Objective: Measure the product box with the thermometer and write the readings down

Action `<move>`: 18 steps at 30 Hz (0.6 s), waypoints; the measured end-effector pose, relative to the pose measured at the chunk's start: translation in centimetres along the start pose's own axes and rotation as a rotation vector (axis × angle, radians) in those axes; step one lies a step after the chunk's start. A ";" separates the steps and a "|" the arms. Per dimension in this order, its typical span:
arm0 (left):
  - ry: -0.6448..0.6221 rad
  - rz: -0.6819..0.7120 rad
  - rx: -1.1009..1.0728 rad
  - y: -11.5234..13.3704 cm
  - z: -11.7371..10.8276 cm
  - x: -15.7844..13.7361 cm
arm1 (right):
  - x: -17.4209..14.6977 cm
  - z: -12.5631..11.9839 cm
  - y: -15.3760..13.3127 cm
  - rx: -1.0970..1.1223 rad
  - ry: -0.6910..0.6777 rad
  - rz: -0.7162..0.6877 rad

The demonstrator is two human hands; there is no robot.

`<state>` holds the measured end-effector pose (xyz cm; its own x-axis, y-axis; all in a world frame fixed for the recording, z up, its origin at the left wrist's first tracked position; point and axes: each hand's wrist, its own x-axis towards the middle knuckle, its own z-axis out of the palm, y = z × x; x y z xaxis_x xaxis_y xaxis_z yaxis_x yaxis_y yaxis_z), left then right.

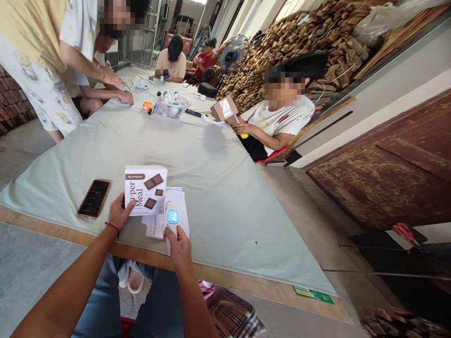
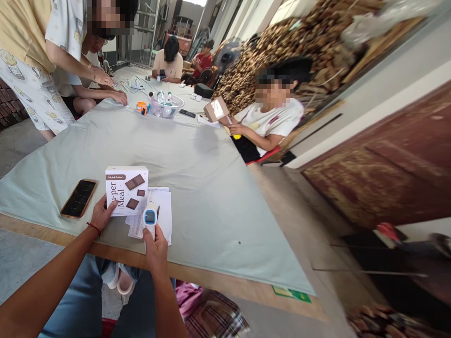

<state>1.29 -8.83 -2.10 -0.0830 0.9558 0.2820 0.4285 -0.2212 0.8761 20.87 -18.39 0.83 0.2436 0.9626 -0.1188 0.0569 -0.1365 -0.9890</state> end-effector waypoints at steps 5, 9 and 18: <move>-0.005 -0.058 -0.122 0.1 0.1 0.0 | -0.2 -3.1 0.1 -0.039 0.120 0.031; -0.050 -0.090 -0.182 0.2 -0.3 0.2 | -0.3 -4.7 0.5 -0.059 0.187 0.022; -0.068 -0.219 -0.306 0.2 -2.3 3.4 | -0.5 -6.2 0.9 -0.115 0.231 -0.008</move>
<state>-0.99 -6.07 -0.11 -0.0784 0.9953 0.0573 0.1181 -0.0478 0.9918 26.80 -20.47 0.56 0.4567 0.8865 -0.0749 0.1657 -0.1675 -0.9718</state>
